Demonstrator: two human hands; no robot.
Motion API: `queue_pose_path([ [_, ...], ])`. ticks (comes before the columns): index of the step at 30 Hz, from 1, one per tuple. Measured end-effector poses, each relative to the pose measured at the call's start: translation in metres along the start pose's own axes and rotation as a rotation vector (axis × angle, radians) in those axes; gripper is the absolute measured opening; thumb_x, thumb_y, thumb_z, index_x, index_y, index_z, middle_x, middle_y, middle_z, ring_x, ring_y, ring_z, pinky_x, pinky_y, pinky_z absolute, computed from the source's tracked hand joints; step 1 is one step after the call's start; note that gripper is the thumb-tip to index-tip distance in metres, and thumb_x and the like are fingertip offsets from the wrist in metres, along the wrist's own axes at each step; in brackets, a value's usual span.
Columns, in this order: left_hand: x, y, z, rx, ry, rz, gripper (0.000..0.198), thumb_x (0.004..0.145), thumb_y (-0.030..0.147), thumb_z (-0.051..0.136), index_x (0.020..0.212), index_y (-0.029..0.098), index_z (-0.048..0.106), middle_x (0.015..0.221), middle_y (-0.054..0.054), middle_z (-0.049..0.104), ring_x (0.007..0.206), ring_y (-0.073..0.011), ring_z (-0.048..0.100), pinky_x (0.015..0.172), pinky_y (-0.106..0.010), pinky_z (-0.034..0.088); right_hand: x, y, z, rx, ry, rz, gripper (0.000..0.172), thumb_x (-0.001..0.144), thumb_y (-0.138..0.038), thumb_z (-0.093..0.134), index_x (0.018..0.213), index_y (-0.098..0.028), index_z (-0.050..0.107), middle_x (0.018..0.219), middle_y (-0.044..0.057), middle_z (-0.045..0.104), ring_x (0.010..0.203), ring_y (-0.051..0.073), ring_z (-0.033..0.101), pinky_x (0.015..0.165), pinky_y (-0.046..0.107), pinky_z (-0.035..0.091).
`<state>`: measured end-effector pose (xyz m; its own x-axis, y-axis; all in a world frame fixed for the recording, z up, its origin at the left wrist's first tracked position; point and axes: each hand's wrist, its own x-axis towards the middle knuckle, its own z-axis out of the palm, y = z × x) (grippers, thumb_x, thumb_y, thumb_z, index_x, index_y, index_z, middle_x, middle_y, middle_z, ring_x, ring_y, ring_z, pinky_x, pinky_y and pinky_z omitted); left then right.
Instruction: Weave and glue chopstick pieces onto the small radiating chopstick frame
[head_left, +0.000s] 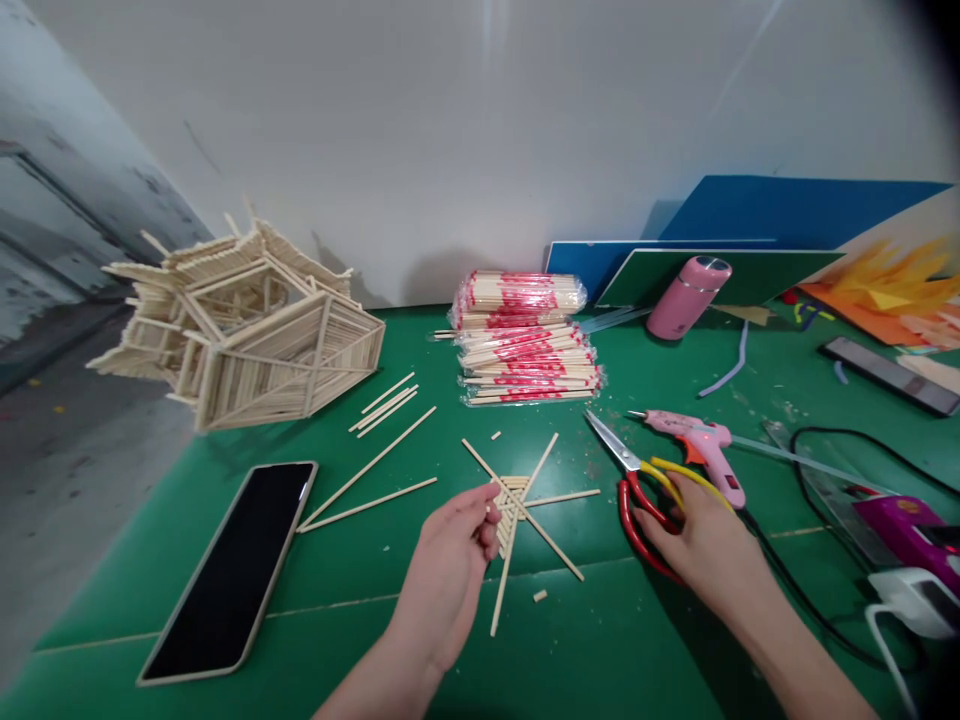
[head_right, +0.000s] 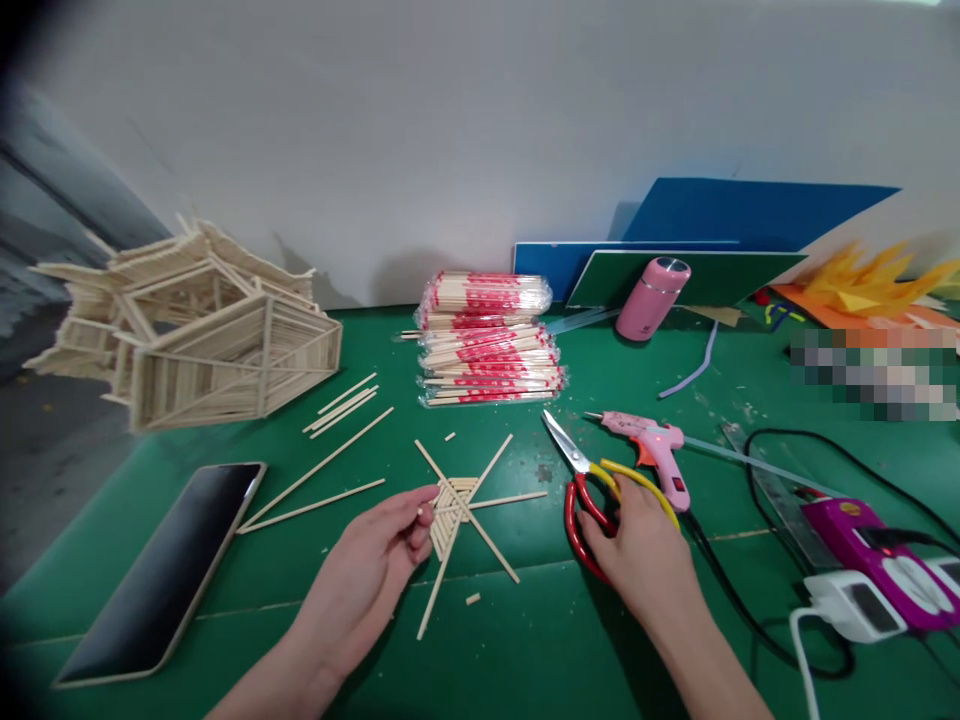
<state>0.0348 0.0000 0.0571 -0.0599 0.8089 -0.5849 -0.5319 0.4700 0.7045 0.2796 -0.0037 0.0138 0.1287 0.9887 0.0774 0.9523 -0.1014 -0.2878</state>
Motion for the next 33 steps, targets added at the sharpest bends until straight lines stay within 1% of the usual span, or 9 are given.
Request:
queue_pose_path([
  [4, -0.001, 0.000, -0.013, 0.091, -0.027, -0.012, 0.020, 0.063, 0.017, 0.059, 0.082, 0.012, 0.064, 0.063, -0.001, 0.055, 0.051, -0.0056, 0.042, 0.048, -0.018, 0.034, -0.010, 0.004, -0.008, -0.098, 0.132, -0.054, 0.042, 0.074, -0.041, 0.050, 0.105, -0.013, 0.051, 0.107, 0.015, 0.055, 0.098, 0.029, 0.052, 0.079, 0.042, 0.043],
  [7, 0.000, 0.004, -0.026, 0.314, -0.027, 0.091, 0.026, 0.066, 0.024, 0.060, 0.090, 0.013, 0.062, 0.064, -0.001, 0.057, 0.050, -0.0064, 0.043, 0.049, -0.019, 0.035, -0.012, -0.011, -0.014, -0.027, 0.181, -0.105, 0.035, 0.077, -0.038, 0.049, 0.104, -0.016, 0.051, 0.105, 0.011, 0.056, 0.096, 0.026, 0.052, 0.080, 0.040, 0.043],
  [12, 0.006, 0.006, -0.051, 0.977, -0.019, 0.543, 0.017, 0.073, 0.028, 0.054, 0.083, 0.018, 0.063, 0.075, -0.004, 0.064, 0.066, -0.0146, 0.057, 0.060, -0.024, 0.044, 0.012, -0.065, 0.002, 0.257, 0.104, -0.352, 0.026, 0.082, -0.021, 0.042, 0.106, -0.016, 0.050, 0.096, 0.008, 0.059, 0.091, 0.018, 0.055, 0.080, 0.031, 0.043],
  [16, 0.016, 0.000, -0.066, 1.320, -0.086, 0.957, 0.018, 0.079, 0.024, 0.046, 0.077, 0.018, 0.063, 0.075, -0.004, 0.064, 0.070, -0.0159, 0.058, 0.066, -0.027, 0.047, 0.046, -0.106, 0.024, 0.256, 0.008, -0.481, 0.028, 0.081, -0.016, 0.044, 0.107, -0.019, 0.052, 0.098, 0.005, 0.060, 0.090, 0.015, 0.055, 0.078, 0.025, 0.043],
  [18, 0.021, -0.004, -0.072, 1.422, -0.093, 1.078, 0.020, 0.081, 0.021, 0.043, 0.078, 0.018, 0.063, 0.075, -0.005, 0.063, 0.071, -0.0158, 0.057, 0.066, -0.028, 0.047, 0.062, -0.118, 0.032, 0.231, -0.027, -0.524, 0.027, 0.080, -0.016, 0.045, 0.104, -0.020, 0.055, 0.098, 0.004, 0.061, 0.089, 0.015, 0.054, 0.077, 0.025, 0.042],
  [22, 0.028, -0.006, -0.079, 1.534, -0.083, 1.124, 0.020, 0.081, 0.018, 0.044, 0.078, 0.019, 0.064, 0.077, -0.005, 0.059, 0.072, -0.0162, 0.054, 0.065, -0.029, 0.045, 0.084, -0.129, 0.041, 0.168, -0.089, -0.593, 0.021, 0.080, -0.020, 0.048, 0.096, -0.022, 0.061, 0.090, 0.004, 0.061, 0.087, 0.015, 0.053, 0.075, 0.025, 0.040],
  [25, 0.031, -0.005, -0.085, 1.514, -0.067, 1.118, 0.019, 0.080, 0.019, 0.046, 0.079, 0.019, 0.065, 0.075, -0.005, 0.057, 0.071, -0.0160, 0.053, 0.064, -0.029, 0.045, 0.090, -0.131, 0.044, 0.130, -0.131, -0.629, 0.017, 0.081, -0.023, 0.048, 0.086, -0.023, 0.065, 0.085, 0.003, 0.060, 0.084, 0.015, 0.052, 0.073, 0.024, 0.038],
  [29, 0.031, -0.004, -0.095, 1.477, -0.093, 1.095, 0.018, 0.079, 0.021, 0.047, 0.084, 0.018, 0.064, 0.075, -0.005, 0.058, 0.071, -0.0159, 0.053, 0.063, -0.028, 0.045, 0.089, -0.131, 0.042, 0.104, -0.155, -0.642, 0.018, 0.083, -0.023, 0.046, 0.084, -0.021, 0.064, 0.085, 0.003, 0.060, 0.084, 0.015, 0.051, 0.073, 0.024, 0.036],
  [33, 0.026, -0.002, -0.103, 1.475, -0.057, 1.074, 0.019, 0.077, 0.022, 0.049, 0.089, 0.017, 0.062, 0.079, -0.006, 0.060, 0.074, -0.0170, 0.055, 0.064, -0.029, 0.048, 0.079, -0.127, 0.033, 0.107, -0.142, -0.594, 0.017, 0.084, -0.020, 0.043, 0.085, -0.018, 0.060, 0.084, 0.004, 0.059, 0.080, 0.015, 0.052, 0.067, 0.024, 0.037],
])
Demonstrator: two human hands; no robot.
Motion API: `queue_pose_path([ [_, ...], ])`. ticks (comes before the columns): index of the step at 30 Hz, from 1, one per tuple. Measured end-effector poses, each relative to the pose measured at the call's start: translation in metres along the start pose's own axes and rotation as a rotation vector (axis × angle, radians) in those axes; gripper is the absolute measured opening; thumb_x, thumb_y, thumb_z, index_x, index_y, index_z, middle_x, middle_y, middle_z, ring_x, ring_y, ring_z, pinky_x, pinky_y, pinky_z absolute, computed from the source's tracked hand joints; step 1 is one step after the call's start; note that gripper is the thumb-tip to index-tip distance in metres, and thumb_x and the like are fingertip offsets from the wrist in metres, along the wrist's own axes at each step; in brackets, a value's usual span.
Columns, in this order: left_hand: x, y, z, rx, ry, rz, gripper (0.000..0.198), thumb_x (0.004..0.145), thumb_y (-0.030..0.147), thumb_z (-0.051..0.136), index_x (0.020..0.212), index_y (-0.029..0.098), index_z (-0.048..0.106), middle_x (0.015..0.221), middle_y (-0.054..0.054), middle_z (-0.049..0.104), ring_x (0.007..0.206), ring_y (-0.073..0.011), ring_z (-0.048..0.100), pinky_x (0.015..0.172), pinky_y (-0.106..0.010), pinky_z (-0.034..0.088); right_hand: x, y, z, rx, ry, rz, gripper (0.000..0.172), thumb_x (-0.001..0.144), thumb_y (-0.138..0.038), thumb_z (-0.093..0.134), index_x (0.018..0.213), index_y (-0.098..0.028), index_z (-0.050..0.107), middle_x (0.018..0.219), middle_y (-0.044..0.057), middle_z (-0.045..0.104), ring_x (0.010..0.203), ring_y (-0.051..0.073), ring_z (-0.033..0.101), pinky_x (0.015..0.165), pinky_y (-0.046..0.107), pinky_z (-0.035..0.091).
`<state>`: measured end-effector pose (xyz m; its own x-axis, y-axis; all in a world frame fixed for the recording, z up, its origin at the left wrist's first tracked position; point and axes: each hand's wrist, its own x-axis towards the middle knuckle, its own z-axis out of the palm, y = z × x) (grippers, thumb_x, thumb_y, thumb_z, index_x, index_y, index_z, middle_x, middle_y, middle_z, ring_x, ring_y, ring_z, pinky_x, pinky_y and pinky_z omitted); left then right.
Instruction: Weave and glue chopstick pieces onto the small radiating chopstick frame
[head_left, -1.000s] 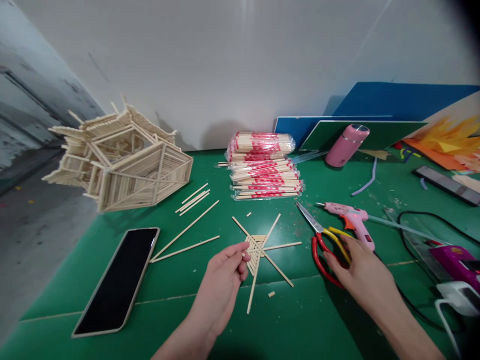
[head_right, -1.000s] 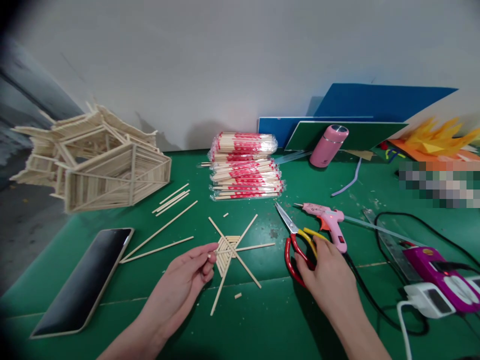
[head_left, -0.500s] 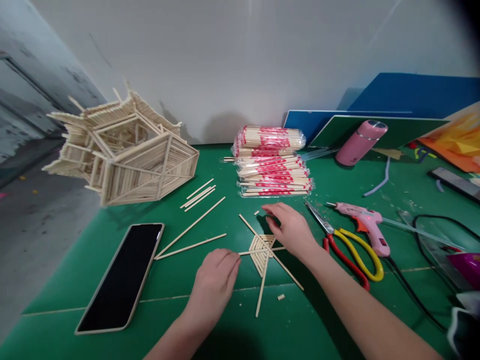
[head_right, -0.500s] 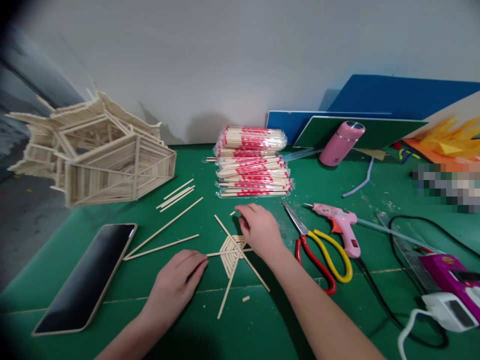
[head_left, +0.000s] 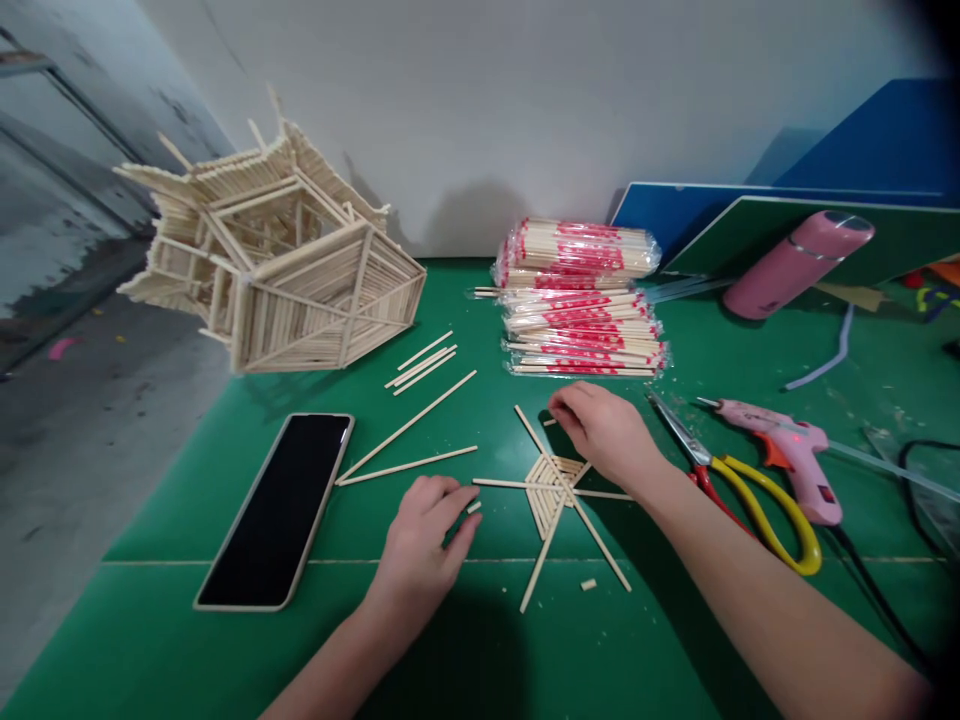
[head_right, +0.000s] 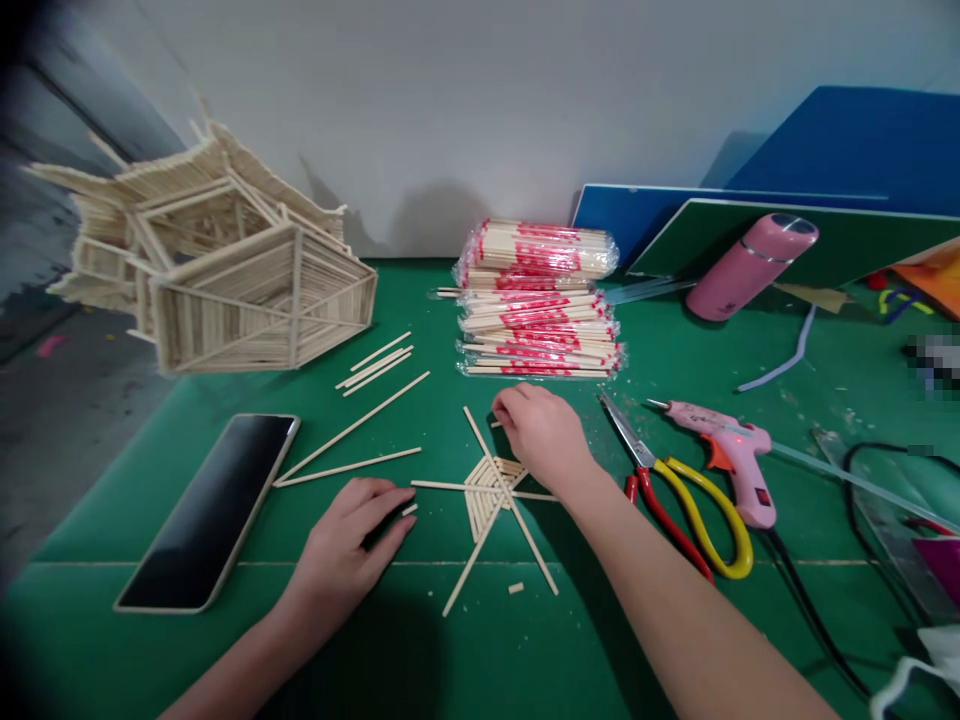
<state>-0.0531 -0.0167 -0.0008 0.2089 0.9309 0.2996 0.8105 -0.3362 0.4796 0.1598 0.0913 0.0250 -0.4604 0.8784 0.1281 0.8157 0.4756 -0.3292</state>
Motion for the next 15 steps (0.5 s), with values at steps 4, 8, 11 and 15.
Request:
queue_pose_path([
  [4, -0.005, 0.002, -0.008, 0.035, 0.042, -0.031, 0.018, 0.076, 0.023, 0.051, 0.089, 0.018, 0.062, 0.080, -0.006, 0.059, 0.075, -0.0173, 0.056, 0.065, -0.029, 0.048, -0.013, 0.001, -0.006, 0.020, 0.029, 0.040, 0.016, 0.083, -0.020, 0.043, 0.087, -0.019, 0.058, 0.086, 0.003, 0.059, 0.081, 0.015, 0.053, 0.067, 0.024, 0.038],
  [8, -0.004, 0.015, -0.009, 0.078, 0.114, 0.039, 0.016, 0.077, 0.021, 0.049, 0.086, 0.019, 0.062, 0.080, -0.006, 0.059, 0.076, -0.0180, 0.055, 0.068, -0.031, 0.046, -0.019, 0.005, -0.008, 0.032, 0.037, 0.061, 0.019, 0.083, -0.019, 0.043, 0.096, -0.019, 0.056, 0.092, 0.004, 0.059, 0.083, 0.015, 0.054, 0.070, 0.024, 0.040],
  [11, 0.000, 0.031, -0.003, 0.087, 0.050, 0.167, 0.020, 0.079, 0.021, 0.047, 0.094, 0.018, 0.060, 0.094, -0.009, 0.060, 0.090, -0.0218, 0.054, 0.077, -0.037, 0.044, -0.021, 0.007, -0.011, 0.029, -0.011, 0.044, 0.019, 0.081, -0.018, 0.045, 0.095, -0.022, 0.058, 0.089, 0.002, 0.060, 0.079, 0.013, 0.055, 0.066, 0.022, 0.040],
  [15, 0.004, 0.055, 0.007, 0.087, -0.247, 0.375, 0.032, 0.082, 0.026, 0.042, 0.111, 0.018, 0.052, 0.122, -0.011, 0.050, 0.115, -0.0259, 0.041, 0.093, -0.045, 0.034, -0.021, 0.006, -0.017, 0.010, -0.093, 0.016, 0.014, 0.076, -0.021, 0.054, 0.088, -0.025, 0.060, 0.081, -0.002, 0.061, 0.070, 0.010, 0.056, 0.060, 0.019, 0.039],
])
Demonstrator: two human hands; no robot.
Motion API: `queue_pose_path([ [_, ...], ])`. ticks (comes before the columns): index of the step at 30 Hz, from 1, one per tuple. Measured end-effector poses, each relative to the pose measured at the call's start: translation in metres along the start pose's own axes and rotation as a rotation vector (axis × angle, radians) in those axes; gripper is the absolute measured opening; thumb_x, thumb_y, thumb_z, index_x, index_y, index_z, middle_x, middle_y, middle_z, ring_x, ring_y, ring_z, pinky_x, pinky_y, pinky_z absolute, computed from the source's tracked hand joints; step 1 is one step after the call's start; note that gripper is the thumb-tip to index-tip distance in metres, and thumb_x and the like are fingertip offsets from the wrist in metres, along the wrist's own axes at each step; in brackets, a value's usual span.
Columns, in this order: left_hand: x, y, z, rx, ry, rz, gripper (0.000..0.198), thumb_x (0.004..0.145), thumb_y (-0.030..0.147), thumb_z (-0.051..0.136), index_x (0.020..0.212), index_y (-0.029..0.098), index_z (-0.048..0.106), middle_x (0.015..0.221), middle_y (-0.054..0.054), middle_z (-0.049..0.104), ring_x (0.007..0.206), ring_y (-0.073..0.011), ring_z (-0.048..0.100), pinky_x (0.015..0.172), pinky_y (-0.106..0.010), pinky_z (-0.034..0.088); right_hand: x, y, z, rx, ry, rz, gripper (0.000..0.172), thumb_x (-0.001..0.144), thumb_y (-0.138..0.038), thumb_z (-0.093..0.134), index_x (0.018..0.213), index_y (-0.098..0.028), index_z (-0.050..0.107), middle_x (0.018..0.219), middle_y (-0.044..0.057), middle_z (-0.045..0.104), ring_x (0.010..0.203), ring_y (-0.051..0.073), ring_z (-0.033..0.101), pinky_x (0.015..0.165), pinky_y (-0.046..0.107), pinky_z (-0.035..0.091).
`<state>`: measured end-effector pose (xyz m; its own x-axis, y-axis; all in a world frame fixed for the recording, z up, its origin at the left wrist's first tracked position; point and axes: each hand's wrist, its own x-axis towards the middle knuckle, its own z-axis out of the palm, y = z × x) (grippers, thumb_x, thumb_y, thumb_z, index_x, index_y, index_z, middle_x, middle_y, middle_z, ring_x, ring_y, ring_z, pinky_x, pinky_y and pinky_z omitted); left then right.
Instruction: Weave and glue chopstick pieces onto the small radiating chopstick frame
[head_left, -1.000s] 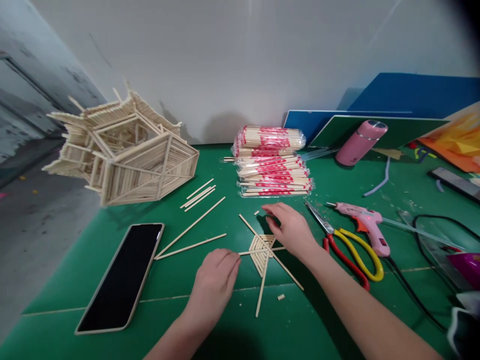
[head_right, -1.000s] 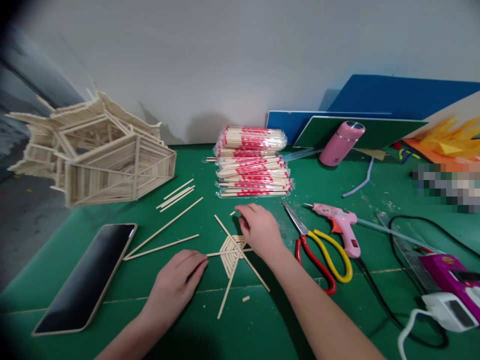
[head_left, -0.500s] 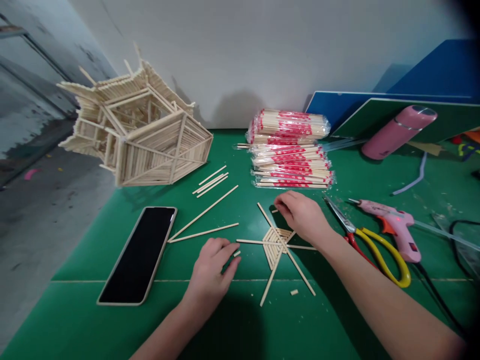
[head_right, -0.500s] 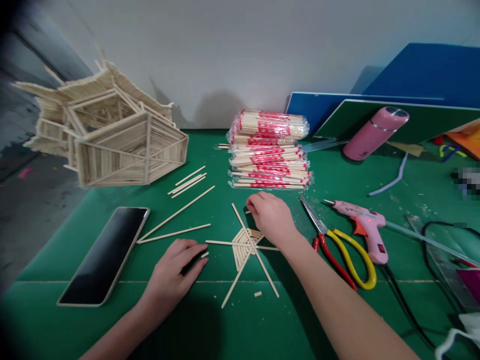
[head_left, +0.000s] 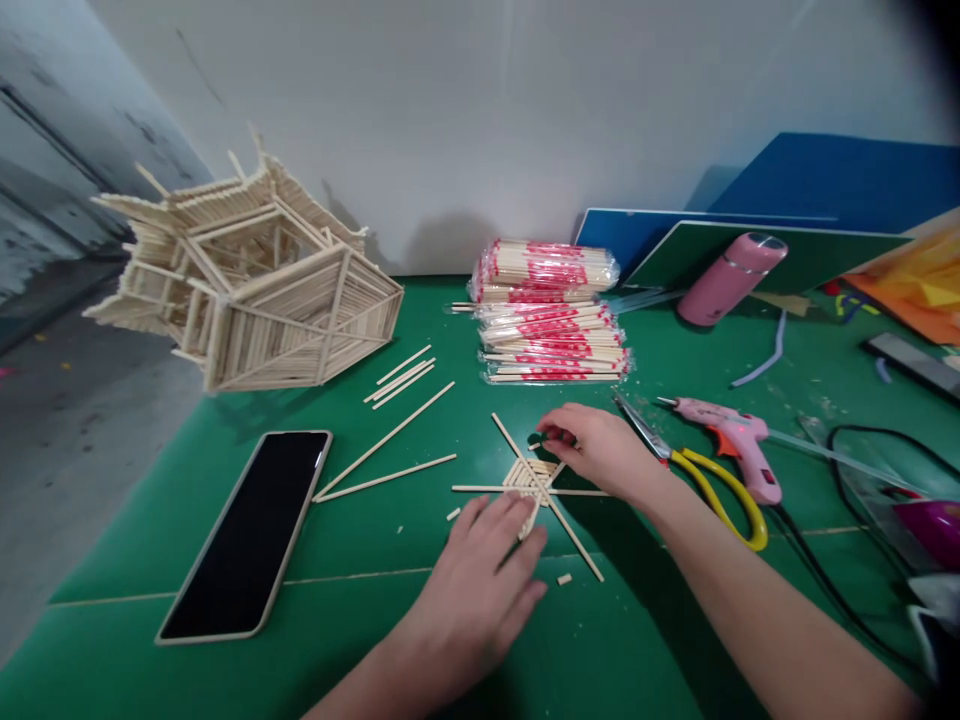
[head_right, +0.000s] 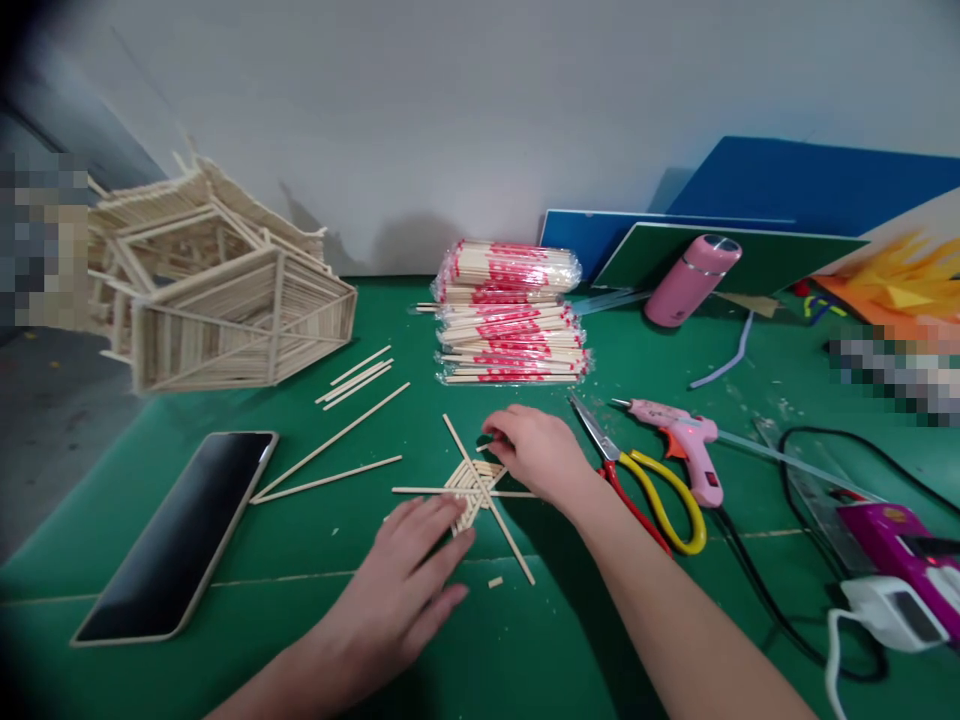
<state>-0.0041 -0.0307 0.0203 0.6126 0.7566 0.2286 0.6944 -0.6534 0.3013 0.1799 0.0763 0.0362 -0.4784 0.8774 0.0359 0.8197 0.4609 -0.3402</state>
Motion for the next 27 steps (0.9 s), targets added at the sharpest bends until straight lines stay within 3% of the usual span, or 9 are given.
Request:
queue_pose_path([
  [4, 0.009, 0.013, 0.006, -0.030, -0.224, 0.049, 0.047, 0.084, 0.038, 0.036, 0.125, 0.016, 0.038, 0.135, -0.010, 0.035, 0.125, -0.0269, 0.028, 0.100, -0.047, 0.025, 0.004, -0.005, 0.000, -0.036, -0.046, -0.002, 0.008, 0.074, -0.022, 0.057, 0.081, -0.024, 0.062, 0.074, -0.003, 0.061, 0.068, 0.011, 0.056, 0.058, 0.019, 0.036],
  [8, 0.012, 0.016, 0.012, -0.079, -0.272, -0.001, 0.053, 0.084, 0.042, 0.034, 0.128, 0.011, 0.035, 0.136, -0.014, 0.032, 0.127, -0.0278, 0.024, 0.101, -0.046, 0.026, 0.010, -0.009, 0.008, -0.067, -0.045, 0.007, 0.008, 0.076, -0.019, 0.054, 0.072, -0.021, 0.061, 0.071, 0.000, 0.060, 0.071, 0.014, 0.055, 0.058, 0.021, 0.034],
  [14, 0.011, 0.023, 0.018, -0.063, -0.195, -0.004, 0.055, 0.078, 0.032, 0.049, 0.126, 0.009, 0.036, 0.135, -0.021, 0.031, 0.126, -0.0329, 0.023, 0.097, -0.050, 0.031, 0.005, -0.006, 0.005, -0.002, 0.042, 0.025, 0.011, 0.082, -0.022, 0.046, 0.078, -0.018, 0.055, 0.078, 0.002, 0.059, 0.074, 0.013, 0.054, 0.062, 0.022, 0.037],
  [21, 0.011, 0.027, 0.015, -0.097, -0.012, -0.075, 0.053, 0.078, 0.024, 0.048, 0.125, 0.005, 0.033, 0.135, -0.022, 0.029, 0.126, -0.0320, 0.022, 0.095, -0.048, 0.035, -0.046, -0.008, -0.012, 0.201, 0.168, 0.056, 0.011, 0.086, -0.021, 0.039, 0.083, -0.018, 0.050, 0.079, 0.002, 0.056, 0.074, 0.013, 0.051, 0.066, 0.024, 0.038],
  [23, 0.016, 0.017, 0.011, -0.081, 0.083, -0.114, 0.047, 0.079, 0.015, 0.044, 0.123, 0.006, 0.036, 0.132, -0.021, 0.035, 0.124, -0.0296, 0.028, 0.095, -0.046, 0.036, -0.061, -0.013, -0.006, 0.284, 0.135, 0.031, 0.011, 0.085, -0.021, 0.041, 0.081, -0.019, 0.051, 0.079, 0.003, 0.056, 0.074, 0.014, 0.051, 0.067, 0.025, 0.039],
  [25, 0.023, 0.004, 0.008, -0.078, 0.174, -0.102, 0.036, 0.079, 0.012, 0.043, 0.115, 0.008, 0.046, 0.118, -0.017, 0.050, 0.111, -0.0258, 0.044, 0.091, -0.043, 0.040, -0.070, -0.017, 0.004, 0.291, 0.076, 0.008, 0.012, 0.085, -0.022, 0.042, 0.082, -0.020, 0.053, 0.080, 0.003, 0.056, 0.076, 0.014, 0.051, 0.068, 0.026, 0.039],
  [27, 0.031, -0.007, 0.005, -0.080, 0.184, -0.033, 0.027, 0.079, 0.013, 0.043, 0.104, 0.011, 0.053, 0.102, -0.013, 0.059, 0.096, -0.0232, 0.053, 0.083, -0.041, 0.044, -0.075, -0.020, 0.013, 0.236, 0.033, -0.003, 0.014, 0.086, -0.023, 0.041, 0.083, -0.020, 0.055, 0.080, 0.003, 0.056, 0.076, 0.015, 0.050, 0.069, 0.027, 0.038],
])
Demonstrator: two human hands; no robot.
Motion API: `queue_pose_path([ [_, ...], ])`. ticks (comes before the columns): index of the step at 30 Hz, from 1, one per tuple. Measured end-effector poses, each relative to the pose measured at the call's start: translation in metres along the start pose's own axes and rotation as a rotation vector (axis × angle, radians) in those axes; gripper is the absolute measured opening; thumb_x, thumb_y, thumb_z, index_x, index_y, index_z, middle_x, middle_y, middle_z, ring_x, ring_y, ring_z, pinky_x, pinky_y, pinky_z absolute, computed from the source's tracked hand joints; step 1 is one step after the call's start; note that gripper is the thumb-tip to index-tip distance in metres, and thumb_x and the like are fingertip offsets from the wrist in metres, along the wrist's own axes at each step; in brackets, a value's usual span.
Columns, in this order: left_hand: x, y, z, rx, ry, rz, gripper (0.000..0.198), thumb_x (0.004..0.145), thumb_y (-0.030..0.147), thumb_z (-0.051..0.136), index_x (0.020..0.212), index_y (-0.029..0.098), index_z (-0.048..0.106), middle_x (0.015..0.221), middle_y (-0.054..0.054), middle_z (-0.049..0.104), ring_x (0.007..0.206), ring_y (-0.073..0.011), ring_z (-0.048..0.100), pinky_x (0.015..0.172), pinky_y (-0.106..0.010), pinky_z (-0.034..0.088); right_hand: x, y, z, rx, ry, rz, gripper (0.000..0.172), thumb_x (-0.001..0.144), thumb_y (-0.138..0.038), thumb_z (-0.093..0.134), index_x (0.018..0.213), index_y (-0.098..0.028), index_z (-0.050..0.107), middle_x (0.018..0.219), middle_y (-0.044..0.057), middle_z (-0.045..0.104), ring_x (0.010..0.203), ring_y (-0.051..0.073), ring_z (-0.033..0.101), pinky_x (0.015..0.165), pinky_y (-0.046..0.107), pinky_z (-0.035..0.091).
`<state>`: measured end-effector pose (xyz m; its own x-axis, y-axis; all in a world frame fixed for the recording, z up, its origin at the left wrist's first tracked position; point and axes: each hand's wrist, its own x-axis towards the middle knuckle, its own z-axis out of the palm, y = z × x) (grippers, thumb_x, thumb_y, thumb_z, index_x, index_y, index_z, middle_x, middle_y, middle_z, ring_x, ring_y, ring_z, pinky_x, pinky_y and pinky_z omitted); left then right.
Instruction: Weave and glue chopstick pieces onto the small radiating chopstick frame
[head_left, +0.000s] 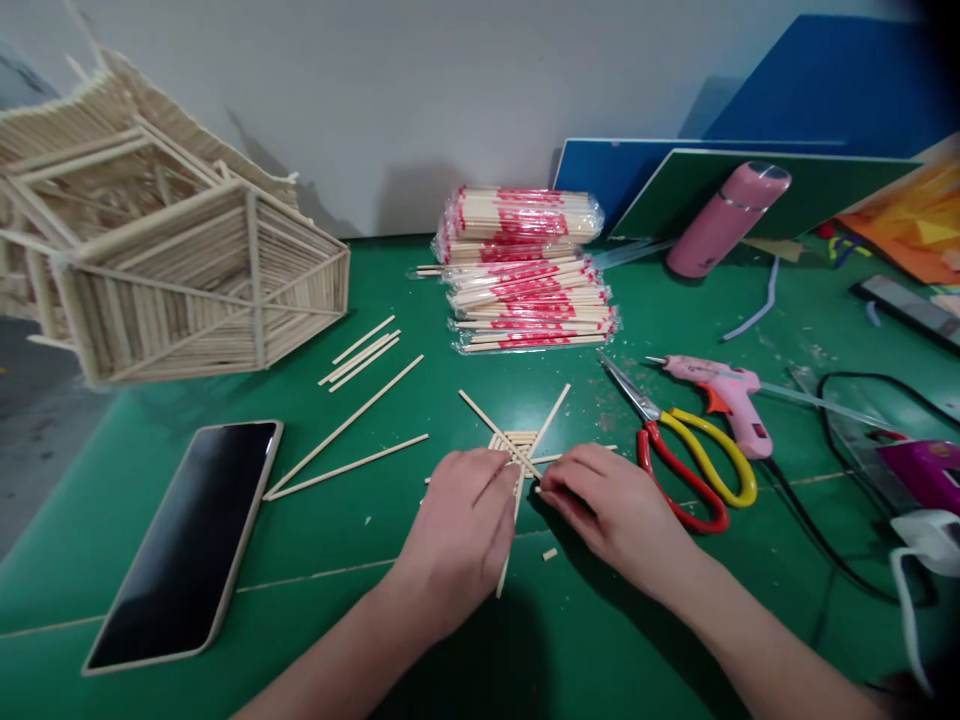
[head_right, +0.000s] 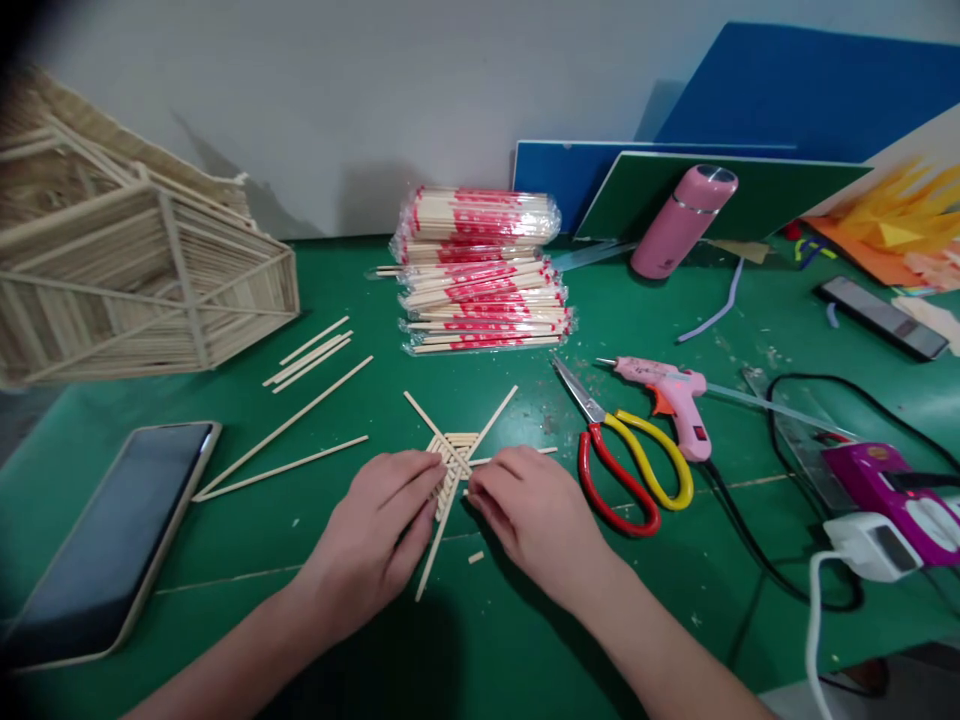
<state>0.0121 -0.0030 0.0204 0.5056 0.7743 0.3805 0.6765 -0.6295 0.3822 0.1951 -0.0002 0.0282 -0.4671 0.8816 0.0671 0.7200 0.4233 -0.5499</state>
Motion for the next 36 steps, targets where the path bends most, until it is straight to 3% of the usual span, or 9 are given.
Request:
queue_pose_path([
  [4, 0.008, -0.010, 0.004, -0.038, -0.047, 0.044, 0.023, 0.080, 0.013, 0.040, 0.096, 0.012, 0.056, 0.094, -0.010, 0.062, 0.087, -0.0213, 0.056, 0.075, -0.039, 0.046, 0.001, 0.002, 0.011, -0.089, -0.029, -0.005, 0.019, 0.086, -0.023, 0.040, 0.083, -0.020, 0.058, 0.078, 0.003, 0.056, 0.075, 0.015, 0.050, 0.068, 0.028, 0.038],
  [12, -0.002, -0.014, 0.011, -0.165, -0.151, 0.017, 0.027, 0.080, 0.013, 0.040, 0.103, 0.014, 0.054, 0.106, -0.010, 0.057, 0.102, -0.0222, 0.047, 0.088, -0.041, 0.038, 0.007, 0.004, 0.017, -0.001, 0.018, 0.059, 0.014, 0.083, -0.023, 0.045, 0.080, -0.019, 0.058, 0.078, 0.003, 0.055, 0.074, 0.015, 0.050, 0.067, 0.027, 0.040],
  [16, -0.001, -0.016, 0.008, -0.134, -0.158, 0.046, 0.024, 0.080, 0.013, 0.041, 0.100, 0.014, 0.055, 0.105, -0.011, 0.056, 0.101, -0.0229, 0.047, 0.086, -0.042, 0.039, 0.008, 0.005, 0.018, 0.045, 0.042, 0.134, 0.010, 0.081, -0.024, 0.047, 0.080, -0.020, 0.057, 0.079, 0.003, 0.055, 0.073, 0.014, 0.051, 0.065, 0.027, 0.040],
  [26, -0.001, -0.015, 0.013, -0.051, -0.109, 0.074, 0.025, 0.083, 0.015, 0.037, 0.091, 0.016, 0.061, 0.103, -0.009, 0.056, 0.102, -0.0222, 0.046, 0.085, -0.041, 0.038, 0.009, 0.005, 0.019, 0.079, 0.072, 0.150, 0.008, 0.078, -0.019, 0.049, 0.077, -0.019, 0.057, 0.075, 0.002, 0.055, 0.069, 0.013, 0.050, 0.062, 0.026, 0.040],
  [36, 0.002, -0.014, 0.009, 0.031, -0.170, 0.074, 0.026, 0.083, 0.017, 0.038, 0.093, 0.017, 0.062, 0.102, -0.009, 0.061, 0.100, -0.0227, 0.051, 0.087, -0.041, 0.039, 0.009, 0.006, 0.020, 0.112, 0.078, 0.161, 0.009, 0.079, -0.020, 0.049, 0.078, -0.019, 0.058, 0.074, 0.002, 0.055, 0.069, 0.013, 0.050, 0.062, 0.026, 0.040],
])
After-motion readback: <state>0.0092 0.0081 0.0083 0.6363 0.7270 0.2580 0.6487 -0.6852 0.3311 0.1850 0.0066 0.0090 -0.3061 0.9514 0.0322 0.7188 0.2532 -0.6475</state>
